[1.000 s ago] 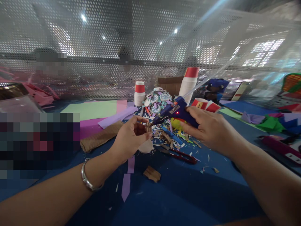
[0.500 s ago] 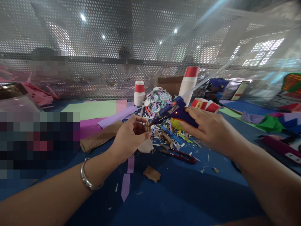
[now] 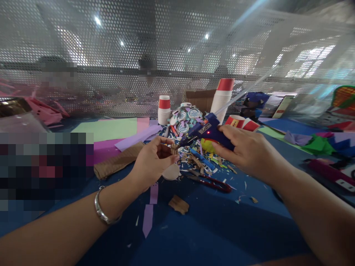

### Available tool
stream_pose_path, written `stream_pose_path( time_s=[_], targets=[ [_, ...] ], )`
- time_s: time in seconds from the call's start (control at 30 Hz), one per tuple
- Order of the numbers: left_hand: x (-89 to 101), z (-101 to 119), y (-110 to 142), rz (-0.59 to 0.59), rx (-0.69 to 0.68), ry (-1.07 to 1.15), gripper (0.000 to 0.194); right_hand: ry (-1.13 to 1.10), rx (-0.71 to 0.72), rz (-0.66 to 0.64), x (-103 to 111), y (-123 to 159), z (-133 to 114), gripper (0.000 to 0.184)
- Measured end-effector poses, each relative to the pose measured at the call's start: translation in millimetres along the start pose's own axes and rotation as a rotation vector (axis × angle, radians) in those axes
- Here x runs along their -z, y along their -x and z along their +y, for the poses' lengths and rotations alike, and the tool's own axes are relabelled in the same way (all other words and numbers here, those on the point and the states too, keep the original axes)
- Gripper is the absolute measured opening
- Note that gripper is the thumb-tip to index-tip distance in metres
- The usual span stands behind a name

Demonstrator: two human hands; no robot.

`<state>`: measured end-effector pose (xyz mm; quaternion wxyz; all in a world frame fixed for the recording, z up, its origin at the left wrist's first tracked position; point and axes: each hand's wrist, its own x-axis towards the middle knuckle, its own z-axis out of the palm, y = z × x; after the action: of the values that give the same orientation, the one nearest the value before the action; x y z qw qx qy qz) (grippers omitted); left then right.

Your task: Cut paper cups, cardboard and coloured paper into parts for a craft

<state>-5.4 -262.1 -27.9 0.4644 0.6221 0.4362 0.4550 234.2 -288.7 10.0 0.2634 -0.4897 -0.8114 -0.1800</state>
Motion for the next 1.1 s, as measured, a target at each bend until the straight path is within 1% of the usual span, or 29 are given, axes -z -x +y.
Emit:
stream_pose_path(
  time_s=[0.1, 0.37, 0.5, 0.57, 0.7, 0.87, 0.93, 1.0, 1.07, 1.1],
  targets=[
    [0.2, -0.6, -0.3, 0.0, -0.006, 0.005, 0.034, 0.009, -0.004, -0.008, 0.7, -0.3, -0.6, 0.037],
    [0.2, 2.0, 0.6, 0.008, 0.06, 0.042, 0.038, 0.031, -0.004, -0.001, -0.5, -2.1, -1.1, 0.037],
    [0.6, 3.2, 0.2, 0.02, 0.068, 0.082, 0.04, 0.035, -0.014, 0.002, 0.3, -1.8, -1.0, 0.034],
    [0.9, 3.1, 0.1, 0.025, 0.067, 0.098, 0.041, 0.025, -0.032, 0.007, 0.6, -2.0, -1.4, 0.032],
    [1.3, 3.0, -0.5, 0.049, 0.069, 0.137, 0.042, -0.009, -0.118, 0.023, 0.8, -3.7, 1.1, 0.03],
    [0.4, 5.1, -1.8, 0.097, 0.076, 0.193, 0.035, 0.053, -0.194, 0.091, 2.9, -6.2, 16.6, 0.033],
    [0.3, 5.5, -1.7, 0.101, 0.077, 0.201, 0.034, 0.096, -0.25, 0.098, 5.0, -6.4, 27.0, 0.035],
    [0.6, 5.2, -1.2, 0.087, 0.071, 0.203, 0.033, 0.147, -0.277, 0.105, 7.3, -5.2, 40.2, 0.034],
    [1.2, 4.5, -0.7, 0.075, 0.063, 0.196, 0.035, 0.168, -0.268, 0.125, 9.1, -2.6, 55.5, 0.034],
    [1.5, 4.3, -0.6, 0.071, 0.063, 0.191, 0.036, 0.137, -0.238, 0.122, 9.6, -0.9, 63.2, 0.035]
  ],
)
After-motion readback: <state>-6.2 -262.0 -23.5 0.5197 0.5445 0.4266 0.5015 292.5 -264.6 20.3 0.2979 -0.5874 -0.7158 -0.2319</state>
